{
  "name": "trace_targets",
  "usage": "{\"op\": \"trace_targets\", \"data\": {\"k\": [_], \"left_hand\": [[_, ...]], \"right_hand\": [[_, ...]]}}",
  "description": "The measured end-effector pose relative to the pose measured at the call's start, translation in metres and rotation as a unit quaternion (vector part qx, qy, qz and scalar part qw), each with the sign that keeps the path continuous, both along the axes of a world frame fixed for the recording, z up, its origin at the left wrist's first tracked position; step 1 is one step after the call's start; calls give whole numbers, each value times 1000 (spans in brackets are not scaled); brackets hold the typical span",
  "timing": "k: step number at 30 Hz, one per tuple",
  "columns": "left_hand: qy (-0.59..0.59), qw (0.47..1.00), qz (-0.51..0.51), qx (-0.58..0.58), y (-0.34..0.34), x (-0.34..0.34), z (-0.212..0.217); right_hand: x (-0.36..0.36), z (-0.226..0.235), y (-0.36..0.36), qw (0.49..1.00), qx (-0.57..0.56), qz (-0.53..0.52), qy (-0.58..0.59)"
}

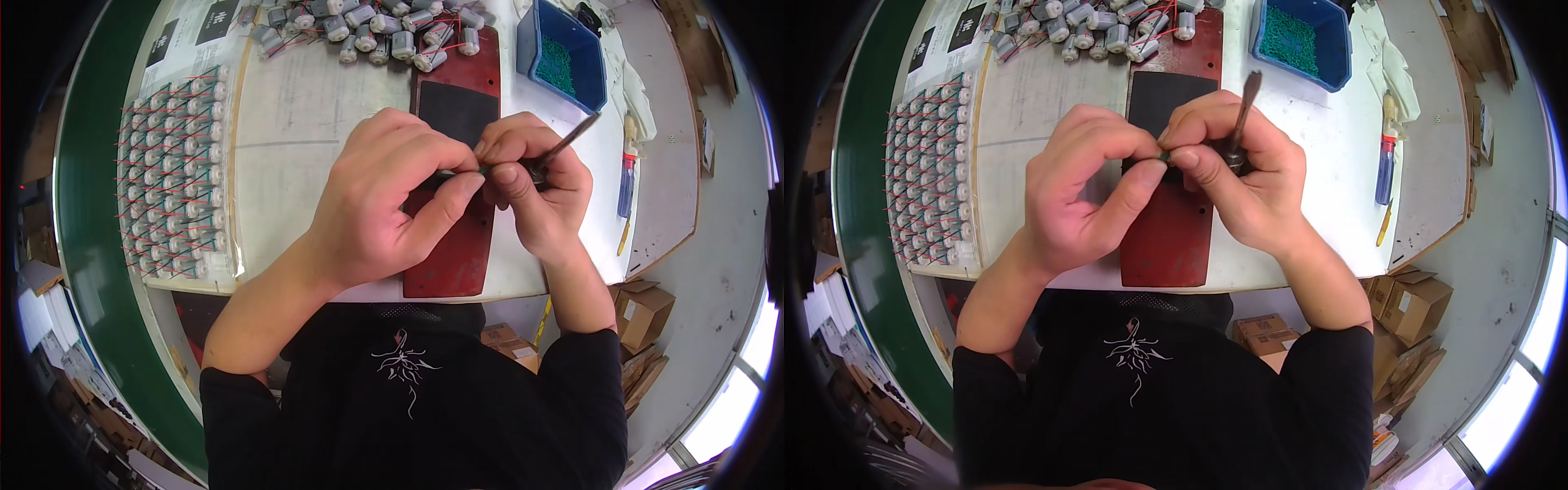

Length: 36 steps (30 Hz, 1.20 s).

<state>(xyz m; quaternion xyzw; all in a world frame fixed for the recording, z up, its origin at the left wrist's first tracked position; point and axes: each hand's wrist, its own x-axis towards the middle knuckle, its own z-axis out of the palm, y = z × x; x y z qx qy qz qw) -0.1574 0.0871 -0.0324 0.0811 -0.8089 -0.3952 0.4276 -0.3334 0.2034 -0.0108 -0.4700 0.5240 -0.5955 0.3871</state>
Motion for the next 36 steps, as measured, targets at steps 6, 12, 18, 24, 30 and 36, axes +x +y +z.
{"op": "trace_targets", "data": {"k": [6, 12, 18, 24, 30, 36], "left_hand": [[-152, 987, 45, 22, 1, 5, 5], [-187, 981, 48, 18, -1, 5, 2], [-185, 981, 48, 17, -1, 5, 2], [-180, 982, 44, 20, -2, 4, 1], [-175, 983, 42, 31, -1, 4, 0], [-181, 982, 42, 22, -2, 4, 2]], "right_hand": [[-17, 6, -11, 986, 113, 33, 121], [-16, 3, -14, 975, 124, 60, 177], [-16, 15, -15, 956, 176, 54, 227], [-20, 18, -17, 948, 157, 78, 266], [-14, 16, -20, 956, 157, 59, 242], [-14, 16, -21, 956, 161, 62, 236]]}}
